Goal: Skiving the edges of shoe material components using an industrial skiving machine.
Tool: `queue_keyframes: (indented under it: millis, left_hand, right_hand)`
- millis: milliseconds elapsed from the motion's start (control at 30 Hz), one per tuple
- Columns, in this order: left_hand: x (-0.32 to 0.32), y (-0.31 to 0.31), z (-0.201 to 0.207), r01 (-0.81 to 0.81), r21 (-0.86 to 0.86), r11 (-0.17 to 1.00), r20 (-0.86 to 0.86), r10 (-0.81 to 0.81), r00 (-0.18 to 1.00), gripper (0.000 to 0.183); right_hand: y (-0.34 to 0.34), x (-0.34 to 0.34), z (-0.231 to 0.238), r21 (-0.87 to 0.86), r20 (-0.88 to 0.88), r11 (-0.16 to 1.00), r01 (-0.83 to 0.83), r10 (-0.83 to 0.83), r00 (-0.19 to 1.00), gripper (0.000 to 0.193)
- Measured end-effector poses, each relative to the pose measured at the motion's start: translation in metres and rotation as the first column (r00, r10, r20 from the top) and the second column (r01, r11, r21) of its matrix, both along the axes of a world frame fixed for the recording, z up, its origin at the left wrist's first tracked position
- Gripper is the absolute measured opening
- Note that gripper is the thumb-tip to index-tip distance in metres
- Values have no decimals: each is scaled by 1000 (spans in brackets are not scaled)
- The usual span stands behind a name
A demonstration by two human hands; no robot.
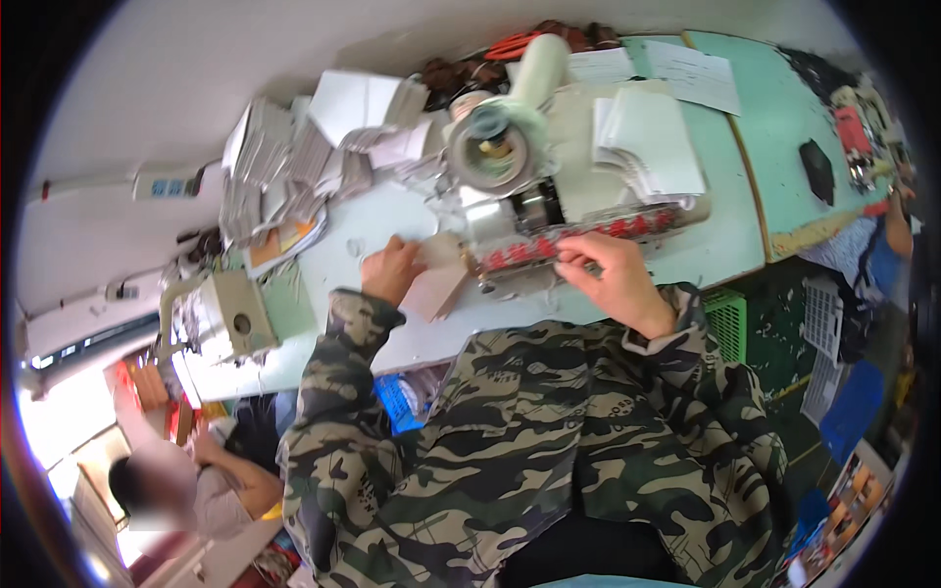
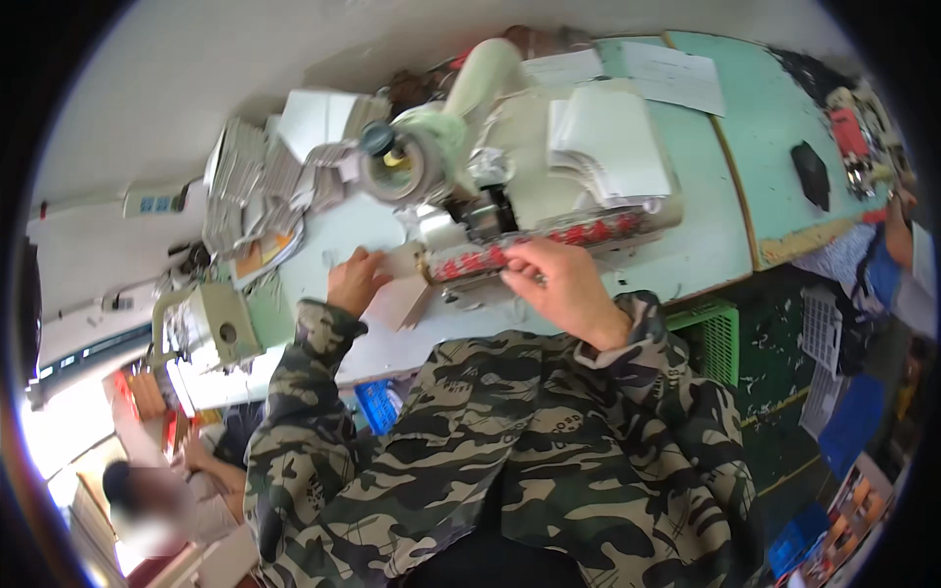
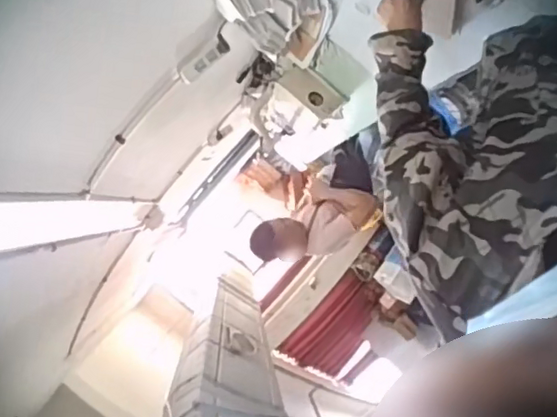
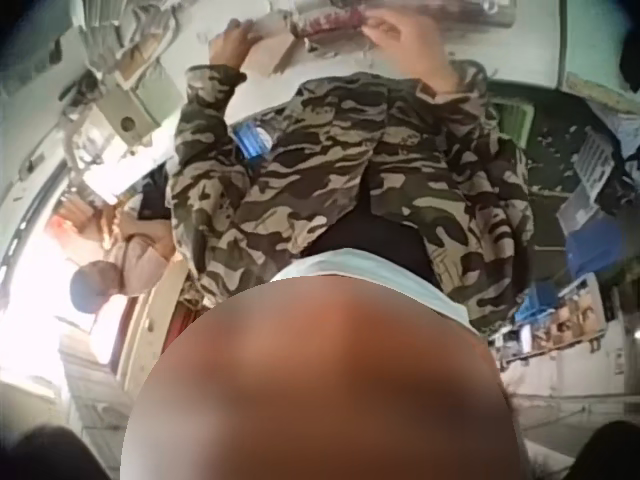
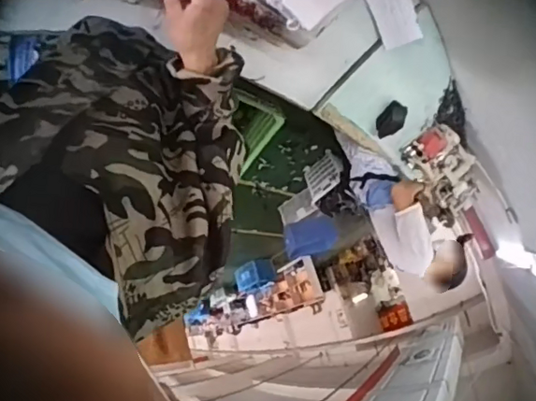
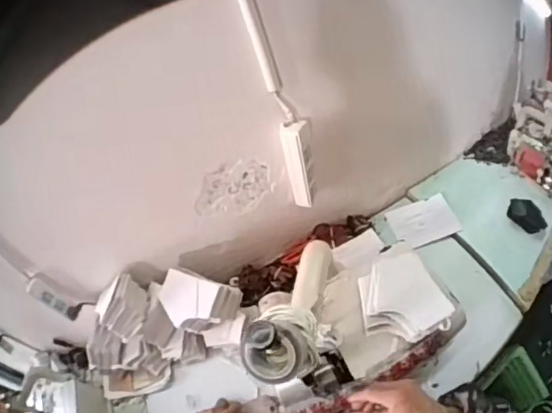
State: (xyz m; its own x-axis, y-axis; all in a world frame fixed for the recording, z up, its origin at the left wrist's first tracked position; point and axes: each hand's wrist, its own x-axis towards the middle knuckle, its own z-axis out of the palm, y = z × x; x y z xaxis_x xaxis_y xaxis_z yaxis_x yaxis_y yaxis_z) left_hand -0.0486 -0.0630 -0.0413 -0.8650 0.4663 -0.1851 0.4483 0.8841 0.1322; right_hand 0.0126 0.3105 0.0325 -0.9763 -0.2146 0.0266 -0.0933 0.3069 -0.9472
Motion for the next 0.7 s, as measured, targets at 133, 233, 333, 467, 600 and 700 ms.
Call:
queue_keyframes:
  millis: [133,233,333,467,600,700]
  left_hand:
    - [4,5,-3,-4,29,1000,9,4,1000,19]
    - [-2,2,-4,-53,-100,994,130,66,989,22]
    - [-4,3,-1,-7,40,999,49,5,999,19]
    - [-7,4,4,173,-11,985,-136,-173,976,21]
    - [-20,8,30,-181,-40,983,236,185,954,23]
    - [-14,10,26,-50,-115,992,118,64,991,26]
  right_hand:
    - [3,5,-11,-40,147,999,4,2,989,26]
    - [2,7,-20,-30,176,999,-19,24,984,28]
    - [1,9,-22,-40,229,999,-28,36,973,27]
    - [-1,12,-25,-51,265,997,-57,68,962,27]
    - [2,13,-32,-54,269,996,-76,87,959,27]
    - [4,11,-28,-48,281,997,-67,78,957,27]
